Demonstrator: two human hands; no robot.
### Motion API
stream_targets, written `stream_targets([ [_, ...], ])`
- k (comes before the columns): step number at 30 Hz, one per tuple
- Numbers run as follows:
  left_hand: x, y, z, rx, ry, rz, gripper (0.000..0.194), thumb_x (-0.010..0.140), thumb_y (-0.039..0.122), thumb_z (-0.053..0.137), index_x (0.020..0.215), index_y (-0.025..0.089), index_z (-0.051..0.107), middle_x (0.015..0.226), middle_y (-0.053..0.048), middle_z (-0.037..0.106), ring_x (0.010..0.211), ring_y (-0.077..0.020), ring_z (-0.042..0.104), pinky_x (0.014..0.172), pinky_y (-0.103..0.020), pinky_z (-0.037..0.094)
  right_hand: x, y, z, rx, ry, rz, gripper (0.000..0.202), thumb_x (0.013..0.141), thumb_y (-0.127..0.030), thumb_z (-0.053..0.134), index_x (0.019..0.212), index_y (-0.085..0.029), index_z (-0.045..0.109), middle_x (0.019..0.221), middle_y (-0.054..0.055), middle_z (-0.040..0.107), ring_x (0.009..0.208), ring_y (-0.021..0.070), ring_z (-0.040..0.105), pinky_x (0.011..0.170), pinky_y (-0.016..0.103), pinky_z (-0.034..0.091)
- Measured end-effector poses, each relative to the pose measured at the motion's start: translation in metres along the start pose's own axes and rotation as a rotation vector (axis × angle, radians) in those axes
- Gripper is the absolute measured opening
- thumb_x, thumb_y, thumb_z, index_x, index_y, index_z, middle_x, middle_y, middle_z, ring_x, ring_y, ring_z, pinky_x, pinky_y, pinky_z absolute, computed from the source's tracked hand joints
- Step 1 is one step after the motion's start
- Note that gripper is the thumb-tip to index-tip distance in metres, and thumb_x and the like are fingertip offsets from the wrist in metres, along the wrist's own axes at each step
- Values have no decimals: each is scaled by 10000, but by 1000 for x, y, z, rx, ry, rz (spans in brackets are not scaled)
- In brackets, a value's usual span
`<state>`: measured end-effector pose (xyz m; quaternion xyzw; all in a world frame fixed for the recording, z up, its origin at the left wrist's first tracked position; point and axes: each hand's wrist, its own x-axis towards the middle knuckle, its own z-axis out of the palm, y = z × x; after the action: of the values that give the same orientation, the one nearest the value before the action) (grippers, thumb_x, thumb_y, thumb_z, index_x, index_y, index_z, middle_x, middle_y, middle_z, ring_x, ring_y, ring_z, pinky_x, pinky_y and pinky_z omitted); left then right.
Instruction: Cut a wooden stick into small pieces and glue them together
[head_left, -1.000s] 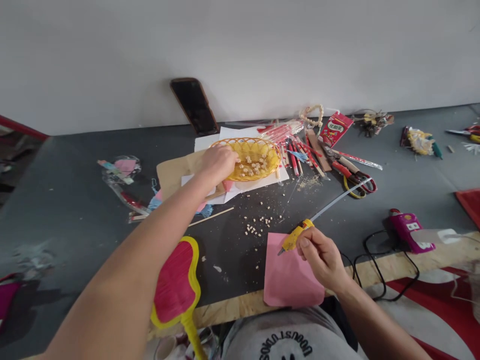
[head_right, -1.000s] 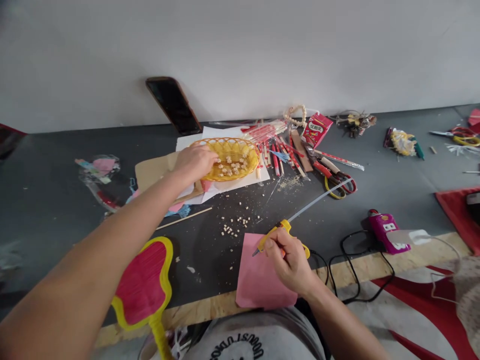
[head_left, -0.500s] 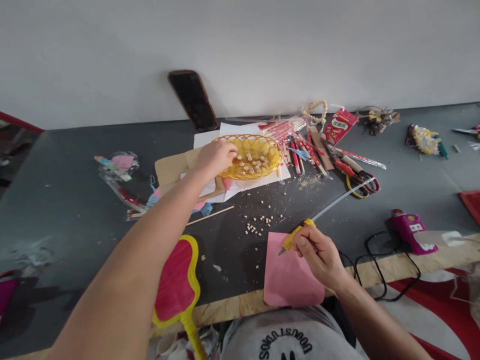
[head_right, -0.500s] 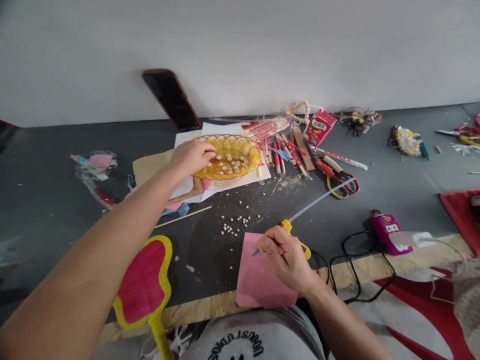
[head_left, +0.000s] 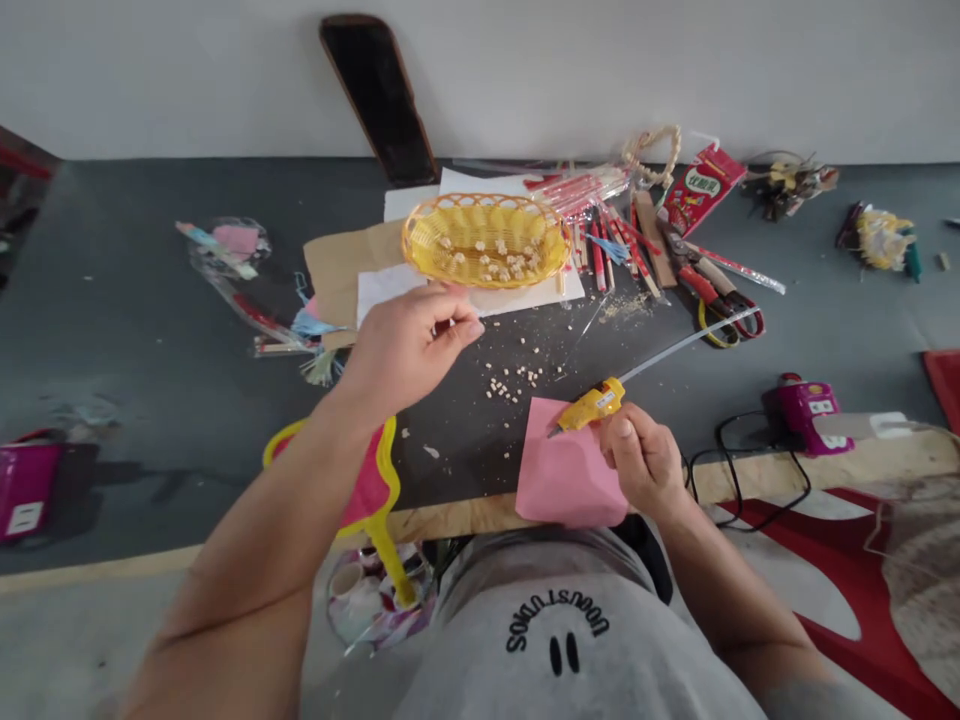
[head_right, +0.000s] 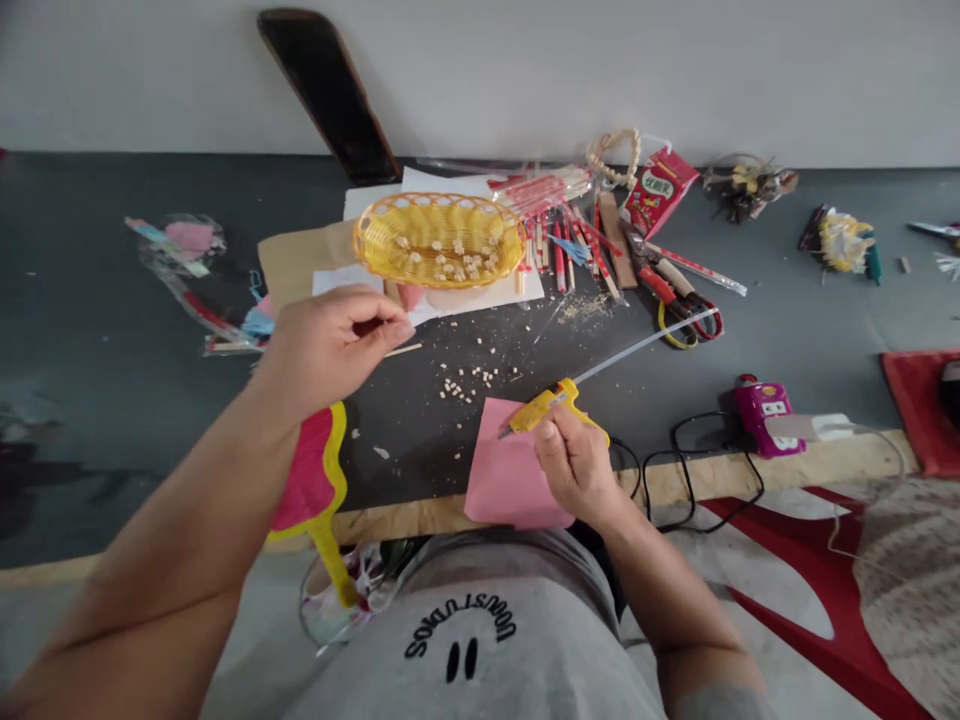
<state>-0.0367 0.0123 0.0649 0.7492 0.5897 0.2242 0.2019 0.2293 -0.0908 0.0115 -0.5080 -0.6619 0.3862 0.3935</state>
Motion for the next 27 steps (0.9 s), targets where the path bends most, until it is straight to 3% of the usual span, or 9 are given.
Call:
stream_targets([
  [4,-43,-2,14,-22,-105,-15,196,894,322,555,796,218,690,869,-24,716,809,-182,639,752,-288,470,-7,0,-11,-90,15,11,434,1041,-464,366,682,-230,434,552,-34,467,478,102,422,489,257,331],
  [7,-67,-6,21,-41,-116,-70,187,900,318,547,898,219,706,957,-36,731,868,-192,661,780,-289,487,-13,1,-15,-112,14,25,390,1034,-417,397,700,-227,459,568,-34,494,487,99,440,491,248,347],
  [10,-85,-10,27,-34,-144,-107,191,905,314,553,961,213,704,1022,-50,729,906,-201,670,791,-299,498,-19,3,-11,-138,9,-9,299,1014,-329,437,741,-223,499,612,-27,557,514,99,484,521,245,382],
  [13,-100,-13,39,-14,-244,-30,186,930,288,538,980,218,703,1060,-50,730,985,-208,667,856,-321,499,-23,4,-3,-156,17,-49,214,993,-270,466,793,-223,527,671,-15,609,554,107,534,558,251,417],
  [19,-114,-3,66,184,-395,144,194,944,238,539,1060,235,695,1041,-50,724,973,-226,644,864,-362,488,-24,3,10,-170,4,-68,185,987,-264,481,822,-227,555,709,-5,655,598,123,588,596,267,446],
  [23,-112,4,73,306,-428,168,161,946,245,542,990,207,692,982,-65,705,930,-239,632,804,-362,479,-20,7,10,-243,38,-64,147,963,-273,528,841,-227,595,693,-7,666,599,128,597,603,268,452],
  [27,-109,-2,77,300,-420,224,174,953,210,514,916,201,684,952,-63,697,895,-222,627,794,-349,476,-16,11,8,-323,57,-88,110,926,-233,587,823,-231,624,722,3,698,614,137,613,586,268,463],
])
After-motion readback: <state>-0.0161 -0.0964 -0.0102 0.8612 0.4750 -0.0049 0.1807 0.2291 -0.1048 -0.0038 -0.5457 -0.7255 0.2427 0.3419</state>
